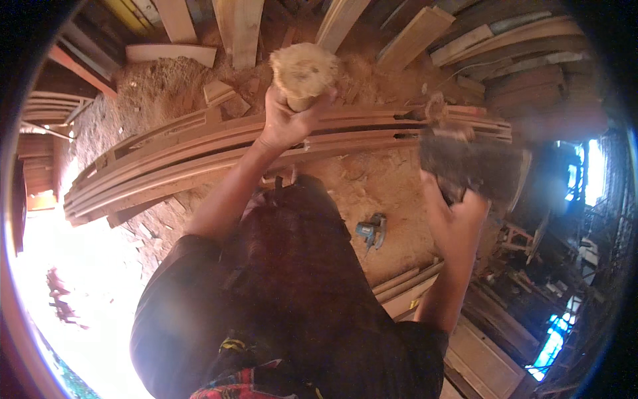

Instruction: The person uses a chisel and mallet to carve grooves into a long wooden plank. They repeatedly strike the chisel to remove wood, then inspect the carved sections and adjust the plank's position.

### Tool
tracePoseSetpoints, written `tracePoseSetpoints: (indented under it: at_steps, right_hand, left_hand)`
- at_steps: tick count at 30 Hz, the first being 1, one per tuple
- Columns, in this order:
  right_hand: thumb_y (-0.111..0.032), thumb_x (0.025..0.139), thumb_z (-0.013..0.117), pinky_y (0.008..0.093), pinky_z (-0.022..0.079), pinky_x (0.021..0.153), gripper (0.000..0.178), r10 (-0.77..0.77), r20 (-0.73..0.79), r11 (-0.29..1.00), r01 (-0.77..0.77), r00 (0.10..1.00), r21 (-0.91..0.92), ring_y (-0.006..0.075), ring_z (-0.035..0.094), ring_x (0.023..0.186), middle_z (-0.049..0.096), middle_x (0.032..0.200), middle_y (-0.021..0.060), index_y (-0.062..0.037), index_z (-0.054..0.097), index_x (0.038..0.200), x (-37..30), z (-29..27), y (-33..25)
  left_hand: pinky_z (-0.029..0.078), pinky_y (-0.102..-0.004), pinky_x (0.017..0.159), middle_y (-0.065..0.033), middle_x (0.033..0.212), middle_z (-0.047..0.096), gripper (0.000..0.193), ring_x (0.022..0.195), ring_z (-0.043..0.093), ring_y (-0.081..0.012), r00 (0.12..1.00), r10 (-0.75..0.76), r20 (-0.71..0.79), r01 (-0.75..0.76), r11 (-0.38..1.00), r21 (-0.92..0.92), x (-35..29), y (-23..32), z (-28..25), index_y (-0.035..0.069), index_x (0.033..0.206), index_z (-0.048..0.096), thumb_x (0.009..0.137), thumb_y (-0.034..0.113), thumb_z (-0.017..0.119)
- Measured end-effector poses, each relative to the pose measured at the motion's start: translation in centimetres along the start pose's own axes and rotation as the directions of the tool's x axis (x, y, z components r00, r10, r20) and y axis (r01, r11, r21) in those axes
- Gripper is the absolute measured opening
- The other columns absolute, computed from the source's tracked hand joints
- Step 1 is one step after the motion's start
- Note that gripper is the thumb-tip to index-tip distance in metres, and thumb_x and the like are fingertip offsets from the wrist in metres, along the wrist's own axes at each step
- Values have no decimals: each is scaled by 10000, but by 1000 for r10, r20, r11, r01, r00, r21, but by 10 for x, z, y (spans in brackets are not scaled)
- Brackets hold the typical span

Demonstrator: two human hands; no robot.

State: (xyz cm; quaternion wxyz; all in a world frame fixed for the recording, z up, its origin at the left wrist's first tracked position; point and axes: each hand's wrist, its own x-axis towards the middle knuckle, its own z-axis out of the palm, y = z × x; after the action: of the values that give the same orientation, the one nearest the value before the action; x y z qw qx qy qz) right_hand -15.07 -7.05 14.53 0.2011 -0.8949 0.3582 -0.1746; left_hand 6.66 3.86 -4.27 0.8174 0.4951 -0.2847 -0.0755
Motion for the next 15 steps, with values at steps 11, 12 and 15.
tracePoseSetpoints:
  at_steps: [11,12,15]
  right_hand:
    - [-108,943,829,260,441,583,142,124,330,909,-241,936,340,56,570,633,670,746,-22,-8,743,996,-1,69,81]
    - [-107,941,830,261,447,586,145,71,324,923,-185,943,338,56,576,638,675,747,-22,-7,743,1000,4,71,82]
    - [-102,933,835,264,461,606,141,150,403,900,-293,903,323,53,586,669,682,772,-26,-11,745,991,7,75,88]
  left_hand:
    - [524,-366,601,-54,628,542,266,551,529,-155,967,-206,-151,190,975,-118,-27,14,-76,93,829,500,959,-14,706]
    - [529,-377,648,-57,628,532,216,578,533,-174,957,-232,-176,214,970,-118,-24,17,-76,101,848,536,953,4,698]
    - [530,-364,644,-45,667,578,122,614,575,-181,949,-251,-192,289,935,206,-20,30,-62,103,916,596,951,31,688]
